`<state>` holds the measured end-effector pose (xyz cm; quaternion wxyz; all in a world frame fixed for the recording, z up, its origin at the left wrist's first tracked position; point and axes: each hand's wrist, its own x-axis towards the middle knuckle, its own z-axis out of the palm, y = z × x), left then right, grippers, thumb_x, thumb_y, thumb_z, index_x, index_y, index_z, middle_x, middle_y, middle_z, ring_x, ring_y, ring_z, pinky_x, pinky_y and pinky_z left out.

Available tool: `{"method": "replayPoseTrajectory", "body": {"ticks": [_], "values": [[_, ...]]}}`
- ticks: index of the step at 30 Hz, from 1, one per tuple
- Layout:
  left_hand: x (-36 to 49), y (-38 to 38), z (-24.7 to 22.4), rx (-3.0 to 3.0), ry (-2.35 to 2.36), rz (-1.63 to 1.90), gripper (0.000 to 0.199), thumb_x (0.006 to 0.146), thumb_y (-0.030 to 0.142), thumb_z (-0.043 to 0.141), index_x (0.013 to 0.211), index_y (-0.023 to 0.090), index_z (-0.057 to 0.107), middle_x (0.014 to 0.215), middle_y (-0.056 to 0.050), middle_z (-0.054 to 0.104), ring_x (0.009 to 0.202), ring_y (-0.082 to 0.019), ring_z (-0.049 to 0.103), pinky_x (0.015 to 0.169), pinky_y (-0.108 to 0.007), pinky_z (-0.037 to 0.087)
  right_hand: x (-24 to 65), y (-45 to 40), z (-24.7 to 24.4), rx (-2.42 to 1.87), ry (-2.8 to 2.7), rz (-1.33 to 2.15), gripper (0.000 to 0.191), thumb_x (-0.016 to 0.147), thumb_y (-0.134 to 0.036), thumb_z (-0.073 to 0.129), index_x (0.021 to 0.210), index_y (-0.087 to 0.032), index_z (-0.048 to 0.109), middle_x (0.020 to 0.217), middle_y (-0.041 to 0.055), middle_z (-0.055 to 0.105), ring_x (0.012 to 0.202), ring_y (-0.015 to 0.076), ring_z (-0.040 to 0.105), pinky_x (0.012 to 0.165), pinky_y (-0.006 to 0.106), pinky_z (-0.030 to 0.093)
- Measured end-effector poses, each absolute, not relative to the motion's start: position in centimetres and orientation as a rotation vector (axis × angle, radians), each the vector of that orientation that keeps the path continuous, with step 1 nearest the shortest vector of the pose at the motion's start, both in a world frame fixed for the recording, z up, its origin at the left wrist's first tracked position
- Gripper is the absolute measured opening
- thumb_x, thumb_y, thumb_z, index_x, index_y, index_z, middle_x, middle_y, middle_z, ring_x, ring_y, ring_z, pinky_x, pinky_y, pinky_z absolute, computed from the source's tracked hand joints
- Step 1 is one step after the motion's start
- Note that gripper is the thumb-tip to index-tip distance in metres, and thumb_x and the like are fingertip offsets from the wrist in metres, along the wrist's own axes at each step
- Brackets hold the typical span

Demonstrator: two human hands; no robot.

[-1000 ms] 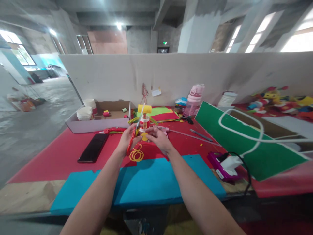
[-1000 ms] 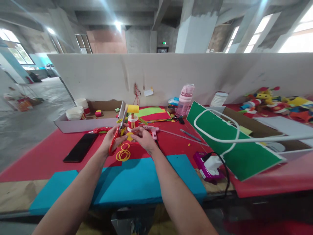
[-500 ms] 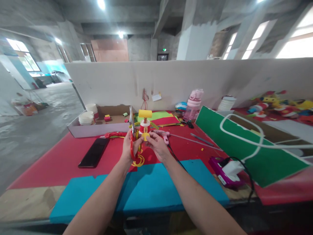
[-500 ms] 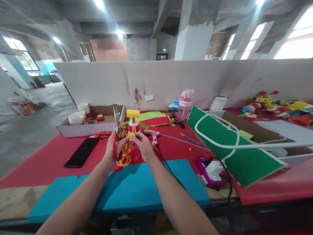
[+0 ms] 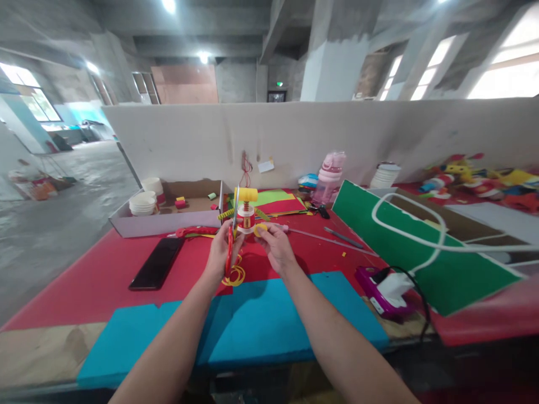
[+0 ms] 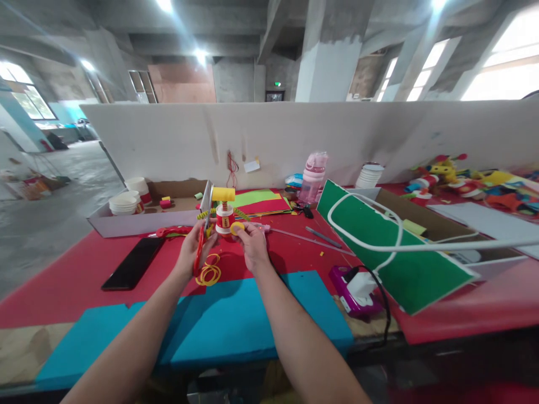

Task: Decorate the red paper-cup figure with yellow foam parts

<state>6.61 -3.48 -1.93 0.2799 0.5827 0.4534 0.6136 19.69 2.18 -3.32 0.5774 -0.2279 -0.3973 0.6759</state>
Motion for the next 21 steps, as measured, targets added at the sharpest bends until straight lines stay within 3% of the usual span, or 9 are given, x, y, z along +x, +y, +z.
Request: {"method": "replayPoseTrajectory", "body": {"ticks": [5, 9, 13, 21], "values": [[5.1, -3.3, -2.1, 1.999, 1.477, 1.374, 0.037, 0.088, 0.03, 0.047, 0.123, 0.019, 0.046, 0.085, -0.001, 0.057, 0.074, -0.014, 0.055, 0.069, -0.025, 0.044, 21.1, 3.3, -3.1, -0.569, -0.83, 1.535, 0.03, 0.054, -0.032, 0.083, 0.074, -0.019, 0.065, 0.077, -0.0023, 0.066, 0.074, 0.0114, 0.06, 0.073, 0.026, 0.05], [4.7, -3.6, -2.1, 2.296, 1.814, 0.897, 0.038, 0.092, 0.029, 0.038, 0.129, 0.023, 0.04, 0.098, -0.008, 0.061, 0.081, -0.02, 0.061, 0.068, -0.028, 0.043, 21.5, 3.7, -3.1, -0.584, -0.829, 1.506, 0.028, 0.057, -0.032, 0.08, 0.075, -0.02, 0.063, 0.078, -0.0015, 0.067, 0.078, 0.0133, 0.062, 0.078, 0.028, 0.051], [4.9, -4.0, -2.0, 2.442, 1.979, 0.482, 0.045, 0.092, 0.027, 0.037, 0.137, 0.021, 0.032, 0.098, -0.012, 0.064, 0.083, -0.025, 0.064, 0.065, -0.029, 0.042, 21.5, 3.7, -3.0, -0.556, -0.84, 1.488, 0.025, 0.057, -0.03, 0.08, 0.072, -0.02, 0.063, 0.075, -0.0025, 0.065, 0.075, 0.0124, 0.061, 0.079, 0.028, 0.052], [5.6, -4.3, -1.6, 2.495, 2.048, 0.341, 0.045, 0.094, 0.027, 0.036, 0.138, 0.02, 0.032, 0.097, -0.012, 0.065, 0.082, -0.025, 0.065, 0.066, -0.029, 0.043, 21.2, 3.2, -2.9, -0.54, -0.931, 1.46, 0.025, 0.058, -0.035, 0.079, 0.074, -0.021, 0.064, 0.08, -0.001, 0.064, 0.078, 0.0152, 0.06, 0.082, 0.032, 0.052]]}}
